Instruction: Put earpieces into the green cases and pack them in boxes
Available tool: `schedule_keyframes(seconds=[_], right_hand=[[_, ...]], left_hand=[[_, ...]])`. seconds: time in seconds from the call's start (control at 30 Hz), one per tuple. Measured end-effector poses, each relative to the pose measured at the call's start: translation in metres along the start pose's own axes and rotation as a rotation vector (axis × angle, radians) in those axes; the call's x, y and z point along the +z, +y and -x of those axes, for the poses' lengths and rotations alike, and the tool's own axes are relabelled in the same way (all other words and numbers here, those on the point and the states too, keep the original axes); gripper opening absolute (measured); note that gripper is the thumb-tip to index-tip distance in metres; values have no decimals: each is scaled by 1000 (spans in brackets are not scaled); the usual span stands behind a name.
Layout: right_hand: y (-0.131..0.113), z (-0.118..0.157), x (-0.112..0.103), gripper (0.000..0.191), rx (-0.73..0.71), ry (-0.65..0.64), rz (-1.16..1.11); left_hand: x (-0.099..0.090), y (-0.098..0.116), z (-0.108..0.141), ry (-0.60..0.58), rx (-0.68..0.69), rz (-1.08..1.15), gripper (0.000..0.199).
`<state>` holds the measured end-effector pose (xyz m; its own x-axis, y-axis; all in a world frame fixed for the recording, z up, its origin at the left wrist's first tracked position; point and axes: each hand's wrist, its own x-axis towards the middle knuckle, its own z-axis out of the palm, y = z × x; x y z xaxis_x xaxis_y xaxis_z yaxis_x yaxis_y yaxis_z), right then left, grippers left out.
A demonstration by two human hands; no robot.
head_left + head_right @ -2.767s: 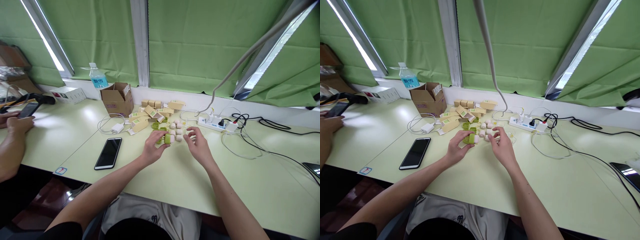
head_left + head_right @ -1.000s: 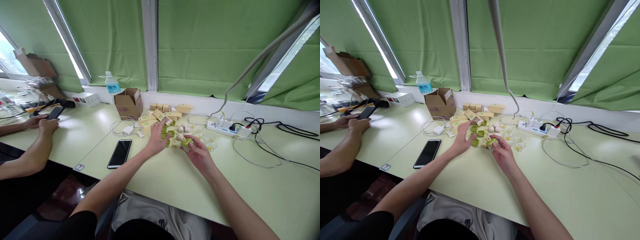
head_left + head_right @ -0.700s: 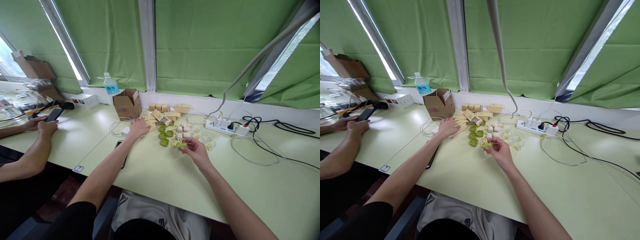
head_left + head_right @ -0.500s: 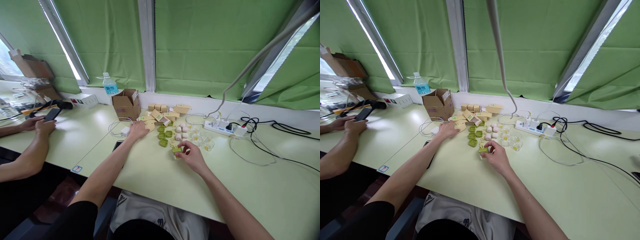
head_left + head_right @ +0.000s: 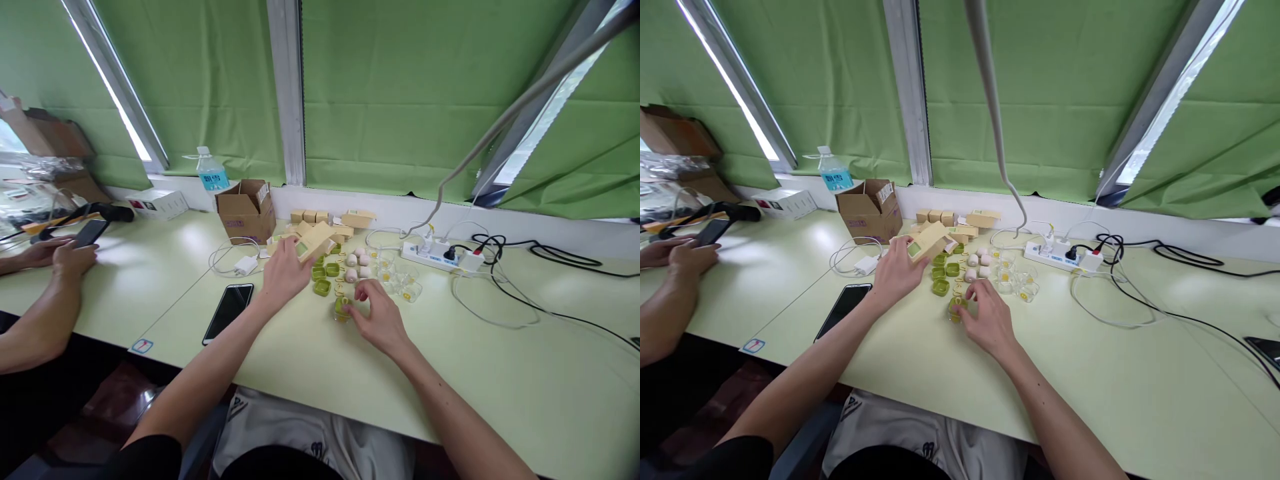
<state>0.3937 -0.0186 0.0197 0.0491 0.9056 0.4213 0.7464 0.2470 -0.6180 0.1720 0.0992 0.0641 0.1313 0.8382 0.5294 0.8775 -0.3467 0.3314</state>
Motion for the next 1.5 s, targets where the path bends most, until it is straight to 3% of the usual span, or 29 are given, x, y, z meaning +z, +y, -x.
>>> schedule_keyframes(seconds=[0.07, 0.13, 0.23, 0.33, 0.5, 0.67, 1.0, 1.17, 1.37, 1.5], right_hand=[[2, 0, -1, 27, -91, 125, -110], [4, 0, 0, 46, -176, 157, -209], [4, 0, 2, 59, -247, 58, -253], [3, 0, 1, 54, -251, -20, -258], [8, -5, -6, 55, -193, 36, -390], [12, -9, -11, 54, -162, 14, -528], [11, -6, 0, 38, -128, 121, -395], [13, -6, 4, 33, -142, 176, -315], [19, -9, -2, 34, -84, 225, -353], [18, -10, -4, 36, -19, 197, -449]], left_hand=[[4, 19, 9, 32, 88, 67, 54], [10, 36, 17, 40, 180, 106, 55], [20, 54, 28, 5, 241, 120, 56], [26, 61, 38, -48, 236, 150, 56], [29, 47, 47, -107, 430, 540, 66], [32, 29, 40, -168, 492, 965, 51], [47, 35, 47, 82, 493, 900, 30], [54, 31, 49, 167, 541, 869, 36], [38, 30, 46, -57, 717, 882, 72], [32, 32, 46, -191, 689, 895, 88]])
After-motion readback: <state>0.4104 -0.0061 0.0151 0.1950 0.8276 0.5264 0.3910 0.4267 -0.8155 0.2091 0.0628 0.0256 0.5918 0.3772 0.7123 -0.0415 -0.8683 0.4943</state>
